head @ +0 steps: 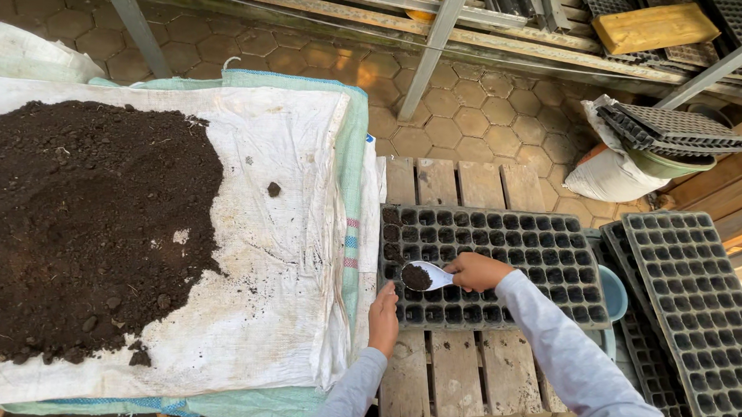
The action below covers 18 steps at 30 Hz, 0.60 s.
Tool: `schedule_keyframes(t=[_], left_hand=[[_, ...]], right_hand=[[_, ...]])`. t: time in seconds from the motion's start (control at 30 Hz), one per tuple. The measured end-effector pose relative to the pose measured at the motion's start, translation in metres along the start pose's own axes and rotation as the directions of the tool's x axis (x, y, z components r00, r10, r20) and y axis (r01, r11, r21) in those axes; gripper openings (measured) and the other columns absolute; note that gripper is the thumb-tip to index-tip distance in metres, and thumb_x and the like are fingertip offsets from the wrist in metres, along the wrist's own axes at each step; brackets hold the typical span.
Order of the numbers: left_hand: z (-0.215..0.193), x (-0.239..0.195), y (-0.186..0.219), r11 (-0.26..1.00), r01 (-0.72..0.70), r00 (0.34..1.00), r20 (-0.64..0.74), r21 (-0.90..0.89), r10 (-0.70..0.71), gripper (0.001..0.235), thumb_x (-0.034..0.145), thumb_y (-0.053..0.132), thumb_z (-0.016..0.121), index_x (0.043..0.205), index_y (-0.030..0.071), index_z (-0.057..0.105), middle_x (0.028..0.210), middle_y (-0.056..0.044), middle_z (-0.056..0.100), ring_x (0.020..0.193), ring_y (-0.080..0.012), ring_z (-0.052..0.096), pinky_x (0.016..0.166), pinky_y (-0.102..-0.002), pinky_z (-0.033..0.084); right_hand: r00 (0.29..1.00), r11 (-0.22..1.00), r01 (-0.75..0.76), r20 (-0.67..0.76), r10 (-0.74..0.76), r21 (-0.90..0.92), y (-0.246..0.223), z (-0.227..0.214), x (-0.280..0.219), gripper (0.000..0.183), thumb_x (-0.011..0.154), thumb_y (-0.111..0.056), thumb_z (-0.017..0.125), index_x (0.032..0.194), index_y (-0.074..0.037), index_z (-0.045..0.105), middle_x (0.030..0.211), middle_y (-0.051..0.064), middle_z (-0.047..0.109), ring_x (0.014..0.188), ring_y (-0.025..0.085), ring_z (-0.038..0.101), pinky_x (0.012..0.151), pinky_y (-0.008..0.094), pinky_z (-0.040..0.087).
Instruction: The person fills the cells of a seedling tray with soil using a small white scoop. They repeatedly scoop soil from a large pile on a sack and pour it into the individual compartments of the tray, working systematically across the grid.
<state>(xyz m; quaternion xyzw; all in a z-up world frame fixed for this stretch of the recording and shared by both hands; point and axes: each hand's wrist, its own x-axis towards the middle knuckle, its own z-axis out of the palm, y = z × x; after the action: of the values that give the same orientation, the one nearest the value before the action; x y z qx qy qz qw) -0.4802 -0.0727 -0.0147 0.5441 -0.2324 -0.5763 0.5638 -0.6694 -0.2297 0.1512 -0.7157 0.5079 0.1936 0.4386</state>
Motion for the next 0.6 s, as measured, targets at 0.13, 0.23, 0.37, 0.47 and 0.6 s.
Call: schedule_keyframes(t=[0.13, 0.23, 0.37, 0.47, 0.6], left_hand=[[0.015, 0.000, -0.002, 0.996, 0.086, 0.996, -0.031, 0.018, -0.086, 0.056, 0.104, 0.032, 0.044, 0.152, 0.002, 0.045, 0.156, -0.012, 0.050, 0.139, -0.0243, 0.053, 0.116, -0.032, 0.040], [0.018, 0.005, -0.002, 0.999, -0.001, 0.999, -0.052, 0.044, 0.003, 0.056, 0.106, 0.032, 0.044, 0.151, -0.001, 0.047, 0.157, -0.013, 0.050, 0.143, -0.0229, 0.049, 0.118, -0.032, 0.037], [0.021, 0.016, -0.010, 0.998, 0.019, 0.998, -0.063, -0.063, -0.023, 0.057, 0.105, 0.033, 0.044, 0.152, 0.000, 0.046, 0.154, -0.013, 0.054, 0.138, -0.0239, 0.054, 0.116, -0.033, 0.041], [0.021, 0.019, -0.013, 0.991, 0.070, 0.993, -0.082, -0.110, -0.079, 0.058, 0.105, 0.035, 0.044, 0.152, 0.002, 0.047, 0.151, -0.012, 0.057, 0.133, -0.0255, 0.056, 0.113, -0.035, 0.042], [0.020, 0.025, -0.016, 0.953, 0.110, 0.987, -0.081, -0.281, -0.138, 0.059, 0.105, 0.036, 0.043, 0.153, 0.002, 0.045, 0.155, -0.011, 0.053, 0.137, -0.0252, 0.053, 0.116, -0.037, 0.039]], right_hand=[[1.000, 0.997, 0.009, -0.025, -0.011, -0.081, -0.001, 0.001, 0.026, 0.042, 0.088, -0.017, 0.062, 0.128, -0.013, 0.073, 0.067, 0.004, 0.068, 0.054, 0.015, 0.062, 0.052, 0.033, 0.050], [0.998, 0.963, -0.042, -0.047, 0.031, -0.265, -0.019, -0.004, 0.031, 0.036, 0.088, -0.021, 0.064, 0.119, -0.011, 0.078, 0.069, 0.007, 0.070, 0.058, 0.016, 0.067, 0.056, 0.033, 0.054], [0.998, 0.921, -0.059, -0.010, 0.059, -0.384, -0.046, -0.008, 0.032, 0.031, 0.089, -0.024, 0.063, 0.109, -0.007, 0.080, 0.070, 0.007, 0.072, 0.060, 0.019, 0.068, 0.058, 0.035, 0.054], [0.996, 0.898, -0.085, -0.007, 0.091, -0.431, -0.056, -0.011, 0.034, 0.028, 0.089, -0.024, 0.064, 0.108, -0.009, 0.078, 0.071, 0.008, 0.073, 0.061, 0.020, 0.069, 0.059, 0.037, 0.055], [0.998, 0.864, -0.046, 0.011, 0.059, -0.501, -0.060, -0.016, 0.042, 0.023, 0.086, -0.024, 0.064, 0.094, -0.007, 0.078, 0.067, 0.009, 0.072, 0.061, 0.024, 0.070, 0.060, 0.040, 0.054]])
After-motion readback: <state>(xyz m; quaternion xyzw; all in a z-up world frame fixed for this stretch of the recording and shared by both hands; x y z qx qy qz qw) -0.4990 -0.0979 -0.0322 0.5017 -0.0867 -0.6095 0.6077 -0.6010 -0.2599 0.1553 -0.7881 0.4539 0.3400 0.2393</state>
